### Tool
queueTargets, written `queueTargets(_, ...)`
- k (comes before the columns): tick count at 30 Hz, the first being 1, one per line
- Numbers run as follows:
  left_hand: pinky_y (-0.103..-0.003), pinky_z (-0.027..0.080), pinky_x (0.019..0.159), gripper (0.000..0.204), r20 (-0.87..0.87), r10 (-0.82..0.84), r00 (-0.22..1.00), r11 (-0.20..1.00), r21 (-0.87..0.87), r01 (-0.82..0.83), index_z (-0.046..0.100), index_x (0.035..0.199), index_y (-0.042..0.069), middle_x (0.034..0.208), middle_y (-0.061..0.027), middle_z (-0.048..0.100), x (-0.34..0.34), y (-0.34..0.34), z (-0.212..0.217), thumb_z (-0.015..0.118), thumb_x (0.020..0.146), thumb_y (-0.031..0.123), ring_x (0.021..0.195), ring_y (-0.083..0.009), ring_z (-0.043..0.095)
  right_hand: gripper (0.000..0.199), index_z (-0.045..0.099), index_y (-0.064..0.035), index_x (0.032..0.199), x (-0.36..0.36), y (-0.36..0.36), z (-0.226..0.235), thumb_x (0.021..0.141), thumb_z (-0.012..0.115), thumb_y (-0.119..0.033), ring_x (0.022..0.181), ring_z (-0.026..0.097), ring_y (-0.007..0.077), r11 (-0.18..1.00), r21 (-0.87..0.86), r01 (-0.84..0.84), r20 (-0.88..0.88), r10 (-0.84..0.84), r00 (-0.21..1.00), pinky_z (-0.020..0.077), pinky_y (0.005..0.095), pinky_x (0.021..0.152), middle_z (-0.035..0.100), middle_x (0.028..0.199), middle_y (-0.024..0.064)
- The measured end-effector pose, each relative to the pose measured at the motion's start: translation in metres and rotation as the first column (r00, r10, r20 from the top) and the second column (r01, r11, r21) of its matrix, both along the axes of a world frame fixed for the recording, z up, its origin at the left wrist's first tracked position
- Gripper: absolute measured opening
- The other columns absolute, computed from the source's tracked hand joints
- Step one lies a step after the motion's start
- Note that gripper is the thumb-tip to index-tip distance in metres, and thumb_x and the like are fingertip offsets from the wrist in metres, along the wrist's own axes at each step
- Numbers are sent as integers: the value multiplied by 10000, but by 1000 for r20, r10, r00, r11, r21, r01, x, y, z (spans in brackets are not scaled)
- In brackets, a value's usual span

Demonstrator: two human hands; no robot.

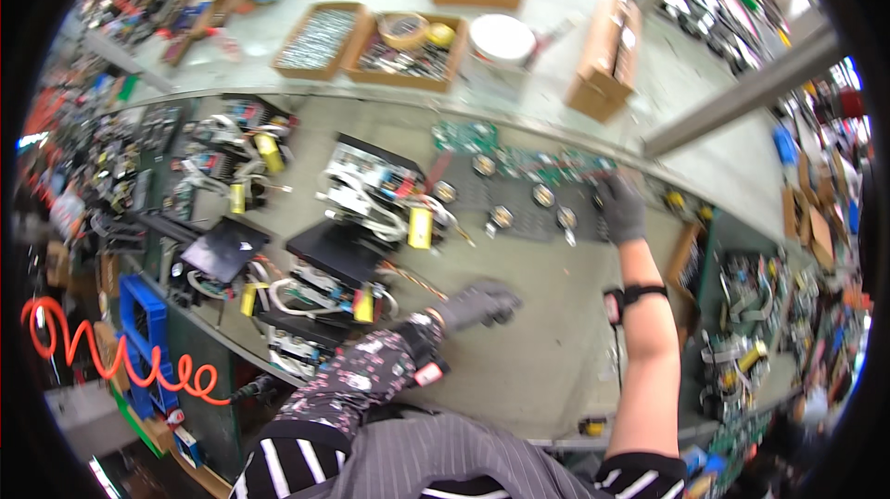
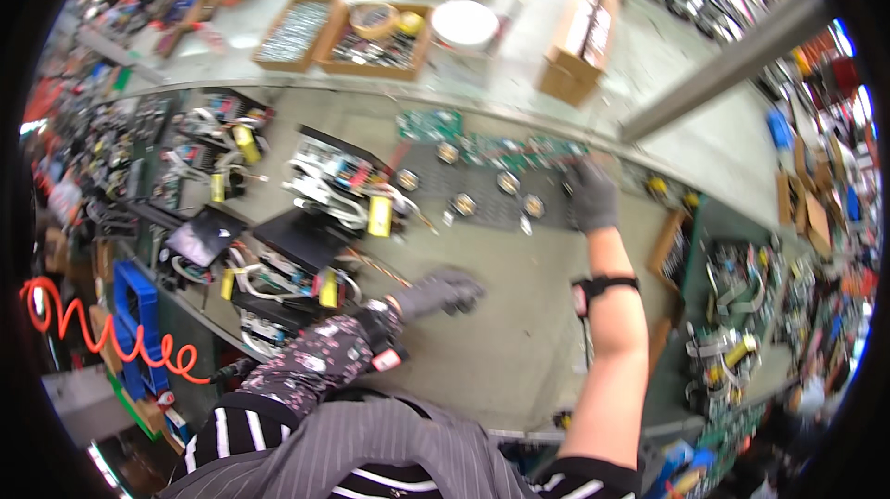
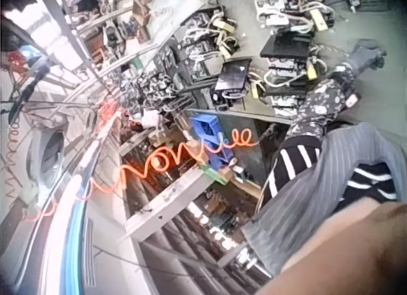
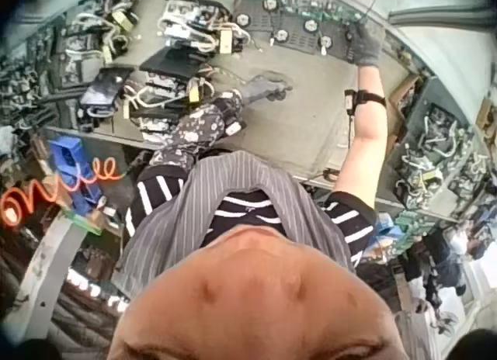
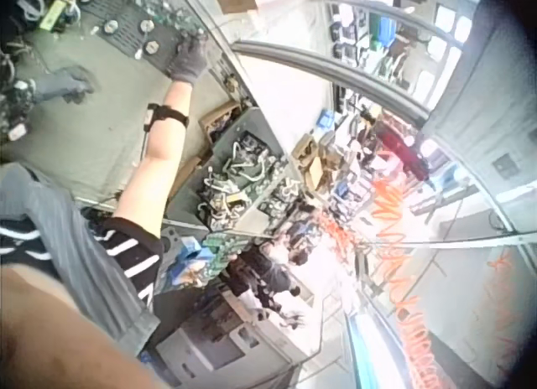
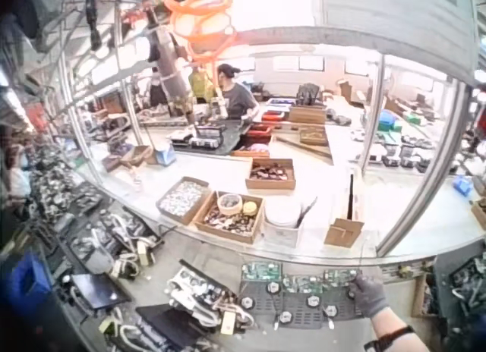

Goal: Assembling electronic components, wiring harnesses, and fans into a metal chassis using an electric screwdriver.

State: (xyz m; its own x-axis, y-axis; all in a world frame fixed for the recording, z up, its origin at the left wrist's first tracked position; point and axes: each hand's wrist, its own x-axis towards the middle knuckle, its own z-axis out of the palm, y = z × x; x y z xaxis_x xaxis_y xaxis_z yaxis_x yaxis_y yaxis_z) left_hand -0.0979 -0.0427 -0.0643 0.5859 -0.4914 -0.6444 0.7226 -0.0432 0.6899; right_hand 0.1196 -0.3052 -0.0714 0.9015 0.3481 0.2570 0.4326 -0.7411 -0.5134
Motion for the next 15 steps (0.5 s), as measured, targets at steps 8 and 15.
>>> queueTargets(8,-250,499,700,325,-7,33,999,999,-13,-33,661,1185,78,902,-5,658,-2,-1,-3,564,958,288,812,-89,602,160,662,-53,980,10,-6,-1,883,646,-179,898,636,373,998,-65,17,-106,-24,994,498,436,764,666,942,186)
queueTargets(15,-237,455,604,250,-28,89,996,994,-65,-91,663,1073,73,837,-8,619,-2,-3,-7,574,961,279,704,-80,538,194,699,-37,956,14,-2,-5,873,662,-208,873,649,372,992,-45,115,-162,-121,979,505,438,753,678,908,188)
